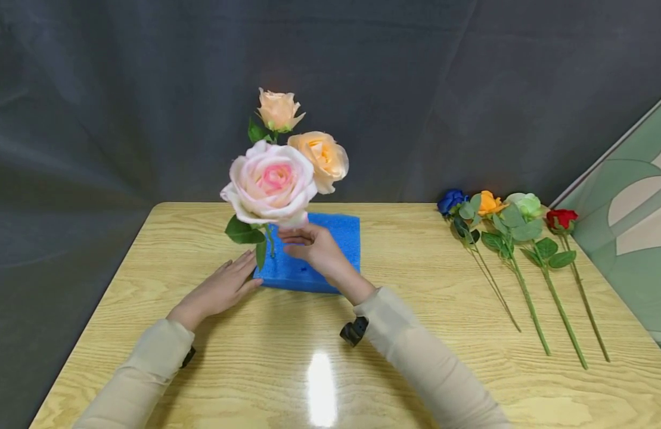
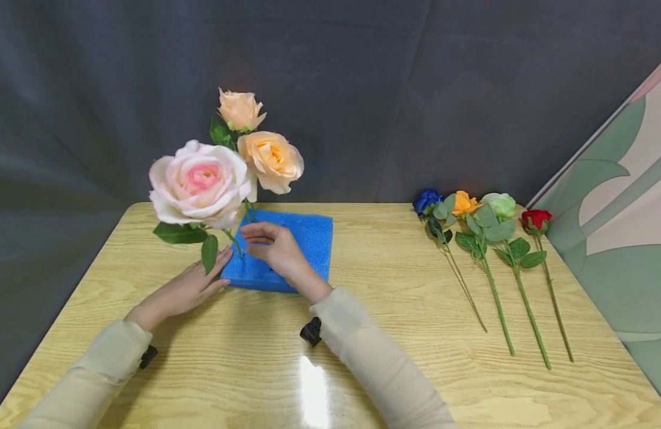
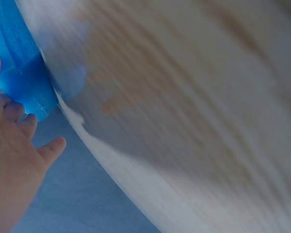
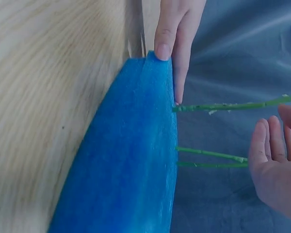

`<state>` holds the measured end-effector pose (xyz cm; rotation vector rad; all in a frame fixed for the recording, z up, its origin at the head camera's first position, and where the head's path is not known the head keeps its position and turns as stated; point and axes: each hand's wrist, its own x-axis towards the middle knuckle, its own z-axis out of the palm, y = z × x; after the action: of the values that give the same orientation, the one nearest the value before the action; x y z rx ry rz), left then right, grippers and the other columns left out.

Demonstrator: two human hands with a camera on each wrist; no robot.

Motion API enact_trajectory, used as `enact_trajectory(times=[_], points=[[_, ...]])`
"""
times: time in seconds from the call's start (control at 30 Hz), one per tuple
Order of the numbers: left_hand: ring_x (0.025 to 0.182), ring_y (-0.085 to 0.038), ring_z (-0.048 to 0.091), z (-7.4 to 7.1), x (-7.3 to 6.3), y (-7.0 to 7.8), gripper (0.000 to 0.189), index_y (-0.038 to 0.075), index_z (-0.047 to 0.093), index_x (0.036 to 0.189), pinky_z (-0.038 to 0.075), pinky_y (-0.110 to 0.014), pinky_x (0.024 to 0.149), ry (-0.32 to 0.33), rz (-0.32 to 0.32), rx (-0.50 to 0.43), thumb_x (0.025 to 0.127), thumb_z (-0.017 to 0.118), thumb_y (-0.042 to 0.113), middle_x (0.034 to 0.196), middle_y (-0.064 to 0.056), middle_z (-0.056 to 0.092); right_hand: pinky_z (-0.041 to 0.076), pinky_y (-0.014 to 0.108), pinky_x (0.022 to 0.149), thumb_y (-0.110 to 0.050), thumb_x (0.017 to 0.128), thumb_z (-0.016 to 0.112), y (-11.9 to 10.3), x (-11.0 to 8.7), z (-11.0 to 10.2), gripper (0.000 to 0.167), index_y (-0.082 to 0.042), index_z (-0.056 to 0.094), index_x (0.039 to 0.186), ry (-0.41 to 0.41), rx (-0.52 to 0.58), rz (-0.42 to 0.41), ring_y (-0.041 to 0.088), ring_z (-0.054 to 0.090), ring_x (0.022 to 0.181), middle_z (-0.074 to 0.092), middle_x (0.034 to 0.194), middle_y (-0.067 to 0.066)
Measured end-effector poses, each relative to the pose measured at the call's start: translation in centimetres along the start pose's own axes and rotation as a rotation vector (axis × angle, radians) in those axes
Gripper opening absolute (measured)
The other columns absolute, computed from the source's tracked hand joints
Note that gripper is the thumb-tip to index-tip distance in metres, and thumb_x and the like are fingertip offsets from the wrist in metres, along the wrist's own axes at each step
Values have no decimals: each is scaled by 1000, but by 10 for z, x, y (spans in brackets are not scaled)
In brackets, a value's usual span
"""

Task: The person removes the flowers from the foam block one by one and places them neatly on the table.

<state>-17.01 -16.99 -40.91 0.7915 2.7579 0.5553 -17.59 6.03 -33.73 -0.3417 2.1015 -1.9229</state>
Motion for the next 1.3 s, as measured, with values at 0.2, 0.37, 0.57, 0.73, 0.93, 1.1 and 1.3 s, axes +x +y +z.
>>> enact_trajectory(times=[0.2,0.37,0.57,0.73,0.93,1.1,1.3], points=[[148,-36,15,-1,0,0,65,10,12,155,17,-62,116,-13,1,-18,103,37,40,160,-16,14,50,37,99,5,90,57,1,2,6,39,6,54,130,-21,-9,8,37,53,125,56,132,24],[148,-36,16,-1,0,1,65,11,10,155,18,-62,116,-16,1,-24,103,37,40,160,-17,15,49,34,101,5,90,59,4,4,11,41,6,53,131,-46,-33,-25,35,54,124,56,132,24],[147,-38,17,-1,-1,2,64,9,12,155,19,-63,115,-9,7,-23,103,37,38,159,-19,16,48,34,102,3,90,60,4,6,15,39,6,54,129,-32,-48,-26,34,56,122,58,128,24],[146,-39,18,-1,-2,3,64,2,17,153,19,-62,115,-15,-4,-17,103,37,38,158,-20,18,53,32,95,6,87,62,6,9,15,37,9,55,124,-2,-28,-64,34,60,114,59,123,27],[147,-37,18,-2,-1,3,66,4,14,153,19,-60,116,-30,-14,-14,103,36,40,160,-17,15,49,26,96,-1,91,59,10,9,10,38,5,53,127,-10,17,-110,10,56,106,57,127,21],[148,-35,17,-1,0,2,66,8,10,155,18,-60,116,-34,-15,-35,103,34,42,162,-13,10,50,28,91,-4,90,58,12,5,6,25,6,57,113,25,-1,-30,11,59,99,63,112,17],[148,-35,16,-2,0,3,66,7,10,154,17,-60,117,-39,-12,-52,103,35,40,161,-14,10,52,26,90,-3,90,58,15,4,0,26,11,59,112,75,-6,-38,7,61,93,64,114,23]])
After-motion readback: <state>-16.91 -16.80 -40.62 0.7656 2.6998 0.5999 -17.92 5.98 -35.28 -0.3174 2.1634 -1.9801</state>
